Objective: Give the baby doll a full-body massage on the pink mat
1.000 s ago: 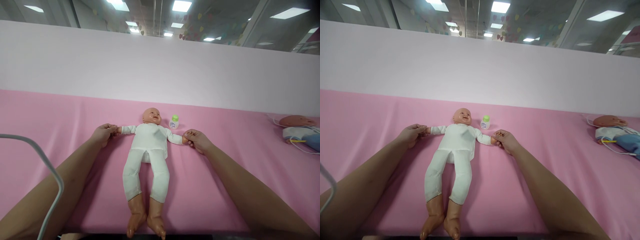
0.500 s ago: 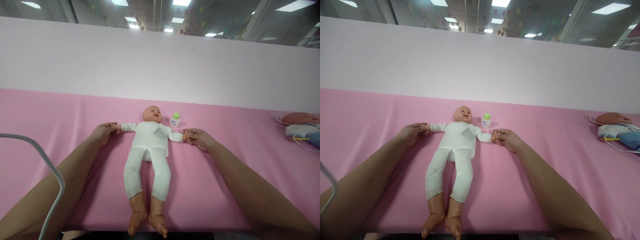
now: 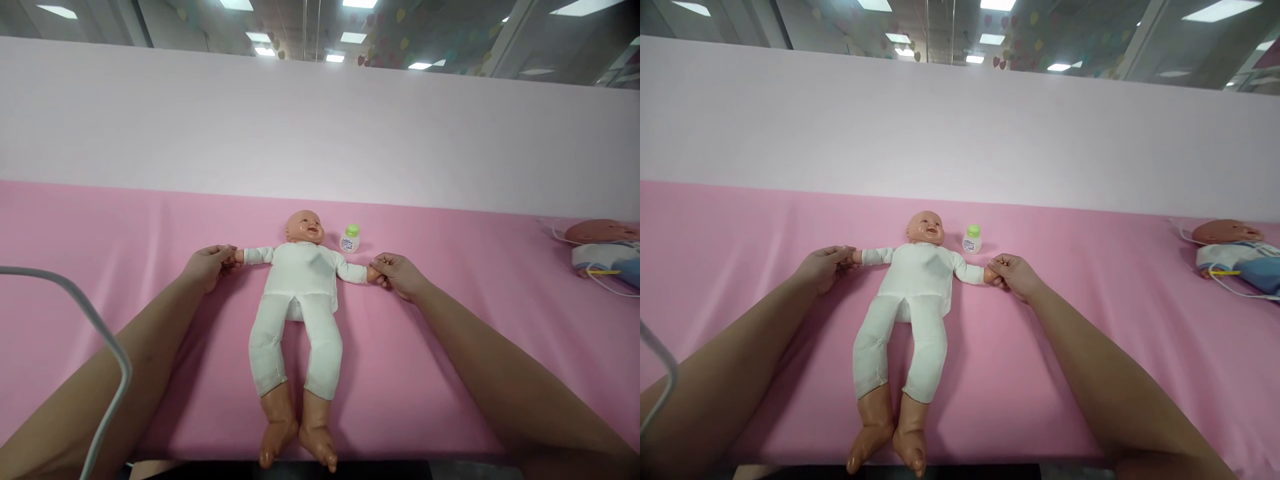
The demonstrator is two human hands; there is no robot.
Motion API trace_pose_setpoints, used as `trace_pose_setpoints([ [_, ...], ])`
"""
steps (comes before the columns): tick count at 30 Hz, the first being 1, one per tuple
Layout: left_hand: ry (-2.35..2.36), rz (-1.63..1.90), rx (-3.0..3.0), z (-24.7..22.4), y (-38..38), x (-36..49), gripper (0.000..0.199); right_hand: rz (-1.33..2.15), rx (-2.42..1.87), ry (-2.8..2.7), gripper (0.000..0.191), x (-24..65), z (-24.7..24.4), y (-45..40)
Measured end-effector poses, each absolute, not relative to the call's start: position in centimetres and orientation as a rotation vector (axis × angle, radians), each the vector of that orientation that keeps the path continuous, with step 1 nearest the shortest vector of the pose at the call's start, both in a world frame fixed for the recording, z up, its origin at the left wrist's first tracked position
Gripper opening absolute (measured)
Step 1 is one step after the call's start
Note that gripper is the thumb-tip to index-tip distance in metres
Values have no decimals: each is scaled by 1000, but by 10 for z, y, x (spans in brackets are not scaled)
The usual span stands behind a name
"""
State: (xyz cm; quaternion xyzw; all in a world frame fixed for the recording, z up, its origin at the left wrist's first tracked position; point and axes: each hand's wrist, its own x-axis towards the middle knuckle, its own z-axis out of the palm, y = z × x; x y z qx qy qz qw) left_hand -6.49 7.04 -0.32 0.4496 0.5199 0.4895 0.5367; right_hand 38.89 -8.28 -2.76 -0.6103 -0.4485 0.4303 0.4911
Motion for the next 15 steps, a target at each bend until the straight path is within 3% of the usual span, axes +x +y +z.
trace_pose_setpoints([
  [5, 1249, 1170, 1027, -6, 77, -64, 11, 963, -1546, -1076, 45, 388, -32, -79],
  [15, 1183, 1132, 1056, -7, 78, -70, 22, 1203, -1304, -985, 43, 398, -32, -82],
])
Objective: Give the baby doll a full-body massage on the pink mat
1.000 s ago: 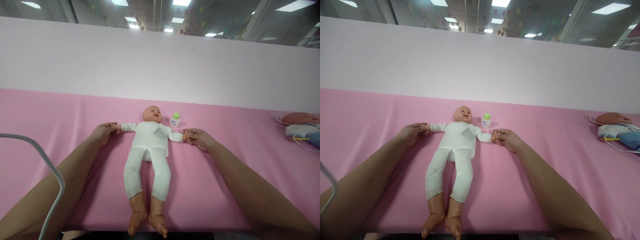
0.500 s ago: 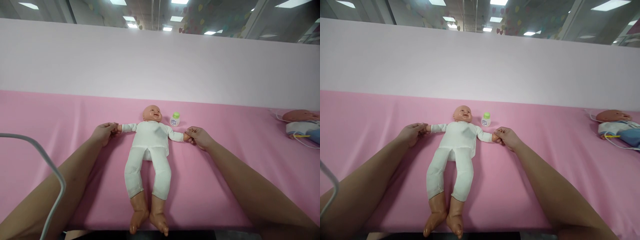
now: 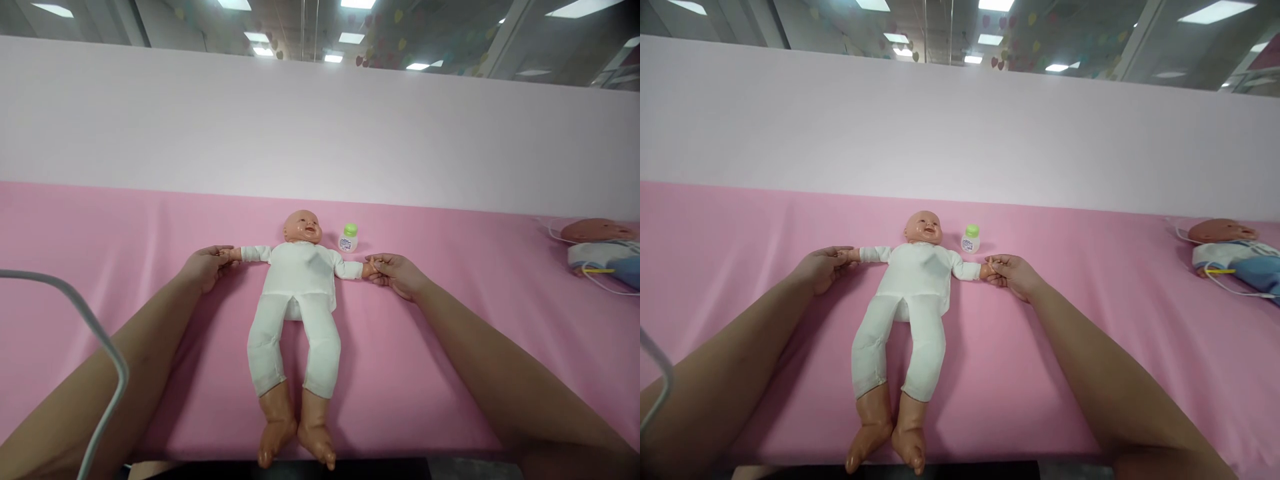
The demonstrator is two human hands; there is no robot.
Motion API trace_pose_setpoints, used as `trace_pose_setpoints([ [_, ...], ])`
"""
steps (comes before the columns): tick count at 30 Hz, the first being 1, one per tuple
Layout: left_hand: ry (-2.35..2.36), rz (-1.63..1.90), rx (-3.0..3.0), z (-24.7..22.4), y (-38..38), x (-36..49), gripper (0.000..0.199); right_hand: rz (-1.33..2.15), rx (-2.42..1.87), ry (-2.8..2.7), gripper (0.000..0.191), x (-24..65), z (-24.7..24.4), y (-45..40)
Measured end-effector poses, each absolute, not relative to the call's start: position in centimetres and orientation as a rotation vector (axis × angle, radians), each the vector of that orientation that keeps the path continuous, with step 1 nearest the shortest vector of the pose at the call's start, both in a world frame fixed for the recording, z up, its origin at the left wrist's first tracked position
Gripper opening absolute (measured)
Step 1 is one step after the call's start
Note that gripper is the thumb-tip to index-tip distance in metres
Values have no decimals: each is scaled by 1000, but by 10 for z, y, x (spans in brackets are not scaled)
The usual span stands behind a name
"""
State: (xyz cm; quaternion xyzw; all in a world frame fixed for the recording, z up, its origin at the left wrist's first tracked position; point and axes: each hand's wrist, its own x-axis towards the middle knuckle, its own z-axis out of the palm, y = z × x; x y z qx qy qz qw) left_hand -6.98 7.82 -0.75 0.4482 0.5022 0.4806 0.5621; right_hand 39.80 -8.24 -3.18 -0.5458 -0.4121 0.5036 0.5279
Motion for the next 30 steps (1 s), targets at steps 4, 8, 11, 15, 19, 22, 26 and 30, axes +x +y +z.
trace_pose_setpoints([
  [4, 1157, 1122, 1118, -9, 78, -71, 27, 1223, -1287, -999, 47, 395, -27, -85],
  [8, 1170, 1129, 1149, -11, 77, -70, 24, 1185, -1326, -1068, 48, 393, -27, -85],
  [11, 1220, 1149, 1168, -11, 74, -68, 19, 1123, -1404, -1084, 50, 392, -29, -83],
  [15, 1250, 1175, 1171, -10, 72, -65, 17, 997, -1516, -1059, 51, 389, -32, -80],
  [19, 1277, 1219, 1103, -10, 73, -63, 12, 913, -1575, -1013, 44, 388, -35, -77],
  [22, 1296, 1224, 1041, -10, 77, -63, 12, 875, -1598, -975, 38, 388, -37, -74],
  [26, 1243, 1215, 1043, -11, 77, -65, 26, 929, -1552, -943, 31, 389, -37, -74],
  [30, 1233, 1227, 1150, -12, 73, -65, 41, 994, -1388, -976, 42, 390, -34, -78],
])
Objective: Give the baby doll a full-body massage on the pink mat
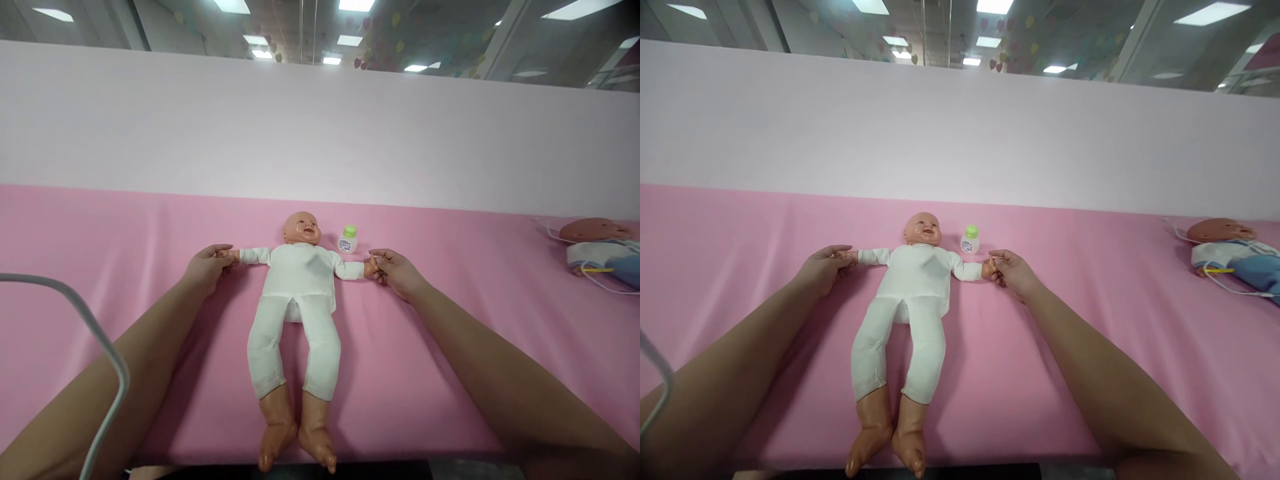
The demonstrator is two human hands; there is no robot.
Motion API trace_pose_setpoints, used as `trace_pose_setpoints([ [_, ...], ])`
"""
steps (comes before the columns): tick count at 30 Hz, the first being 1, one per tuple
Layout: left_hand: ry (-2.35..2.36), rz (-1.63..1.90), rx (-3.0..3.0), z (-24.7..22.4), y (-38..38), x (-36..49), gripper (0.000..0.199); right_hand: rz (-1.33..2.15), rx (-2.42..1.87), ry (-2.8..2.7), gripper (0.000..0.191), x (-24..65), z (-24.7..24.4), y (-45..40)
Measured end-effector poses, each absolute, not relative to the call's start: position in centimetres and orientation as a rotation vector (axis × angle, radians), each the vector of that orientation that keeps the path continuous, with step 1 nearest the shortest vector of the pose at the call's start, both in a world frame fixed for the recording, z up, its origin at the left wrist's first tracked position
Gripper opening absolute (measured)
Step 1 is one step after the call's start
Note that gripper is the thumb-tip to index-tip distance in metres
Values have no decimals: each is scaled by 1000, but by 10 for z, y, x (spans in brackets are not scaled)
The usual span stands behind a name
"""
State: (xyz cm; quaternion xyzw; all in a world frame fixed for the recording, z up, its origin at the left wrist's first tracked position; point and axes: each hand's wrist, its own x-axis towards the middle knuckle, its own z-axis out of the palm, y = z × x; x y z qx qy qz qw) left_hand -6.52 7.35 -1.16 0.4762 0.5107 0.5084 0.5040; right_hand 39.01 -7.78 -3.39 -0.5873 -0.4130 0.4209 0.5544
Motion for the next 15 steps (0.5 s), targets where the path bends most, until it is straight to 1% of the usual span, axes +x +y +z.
trace_pose_setpoints([
  [2, 1253, 1221, 1199, -11, 71, -64, 41, 951, -1375, -973, 46, 390, -31, -79],
  [4, 1323, 1209, 1255, -9, 69, -63, 39, 882, -1438, -973, 42, 390, -29, -81],
  [8, 1557, 1124, 1404, -4, 64, -65, 31, 708, -1696, -1078, 33, 391, -27, -82],
  [11, 1693, 1025, 1554, -1, 63, -69, 25, 553, -1904, -1157, 30, 392, -27, -82],
  [15, 1814, 920, 1682, -1, 65, -74, 23, 484, -1988, -1207, 33, 392, -26, -83],
])
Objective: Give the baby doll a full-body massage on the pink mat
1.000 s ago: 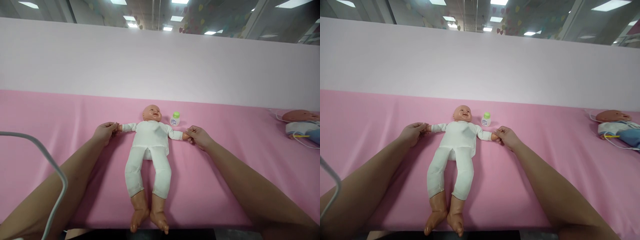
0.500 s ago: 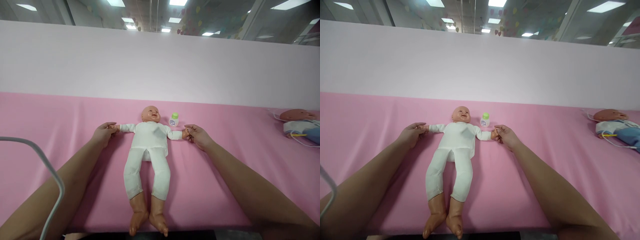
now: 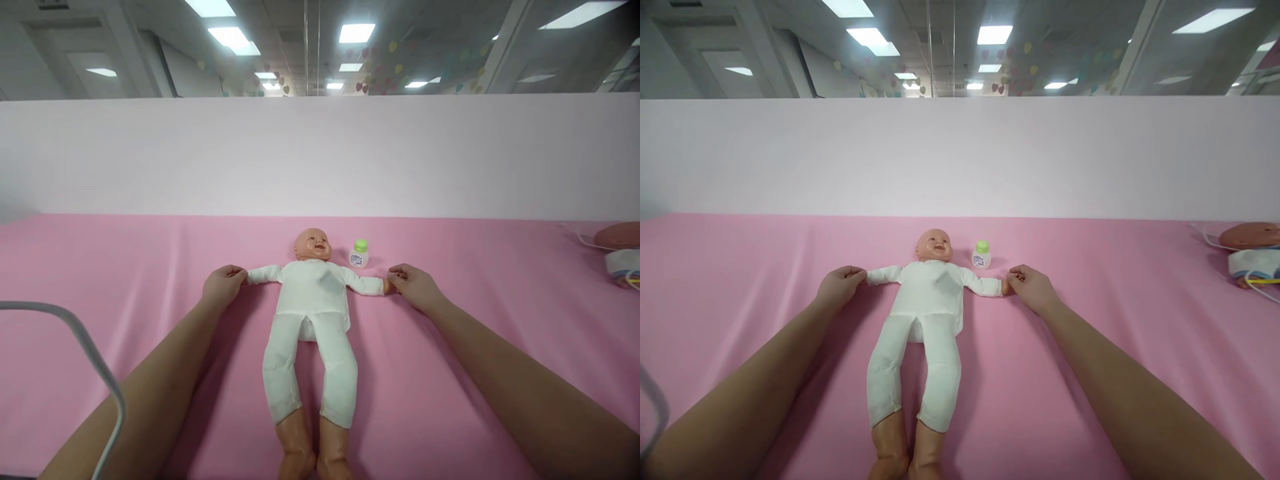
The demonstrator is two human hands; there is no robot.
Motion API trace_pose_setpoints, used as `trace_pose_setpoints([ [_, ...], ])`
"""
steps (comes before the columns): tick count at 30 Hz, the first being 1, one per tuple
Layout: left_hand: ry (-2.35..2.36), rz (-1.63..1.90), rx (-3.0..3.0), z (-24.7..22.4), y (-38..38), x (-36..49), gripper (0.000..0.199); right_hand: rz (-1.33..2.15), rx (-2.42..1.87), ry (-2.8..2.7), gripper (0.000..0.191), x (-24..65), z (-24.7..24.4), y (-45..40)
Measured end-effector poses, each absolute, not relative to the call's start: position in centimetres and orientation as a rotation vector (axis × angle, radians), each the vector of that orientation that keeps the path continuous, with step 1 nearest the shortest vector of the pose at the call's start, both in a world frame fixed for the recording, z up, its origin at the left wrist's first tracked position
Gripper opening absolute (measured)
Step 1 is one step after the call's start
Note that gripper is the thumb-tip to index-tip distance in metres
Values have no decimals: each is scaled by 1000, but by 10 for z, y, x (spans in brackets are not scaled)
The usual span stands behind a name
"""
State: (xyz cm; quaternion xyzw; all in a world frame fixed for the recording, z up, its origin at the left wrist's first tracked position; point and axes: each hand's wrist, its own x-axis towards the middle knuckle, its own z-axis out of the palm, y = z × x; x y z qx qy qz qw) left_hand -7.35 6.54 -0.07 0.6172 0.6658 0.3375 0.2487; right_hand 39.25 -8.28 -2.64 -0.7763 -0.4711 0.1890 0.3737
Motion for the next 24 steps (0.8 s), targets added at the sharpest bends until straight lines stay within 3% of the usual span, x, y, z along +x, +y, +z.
trace_pose_setpoints([
  [9, 1906, 692, 1850, 7, 64, -74, 29, 453, -2064, -1310, 48, 390, -25, -82],
  [17, 1934, 229, 2164, 16, 67, -91, 32, 399, -2080, -1358, 55, 400, -34, -76],
  [24, 2017, 235, 2068, 9, 80, -102, 34, 273, -2068, -1303, 56, 403, -37, -68],
])
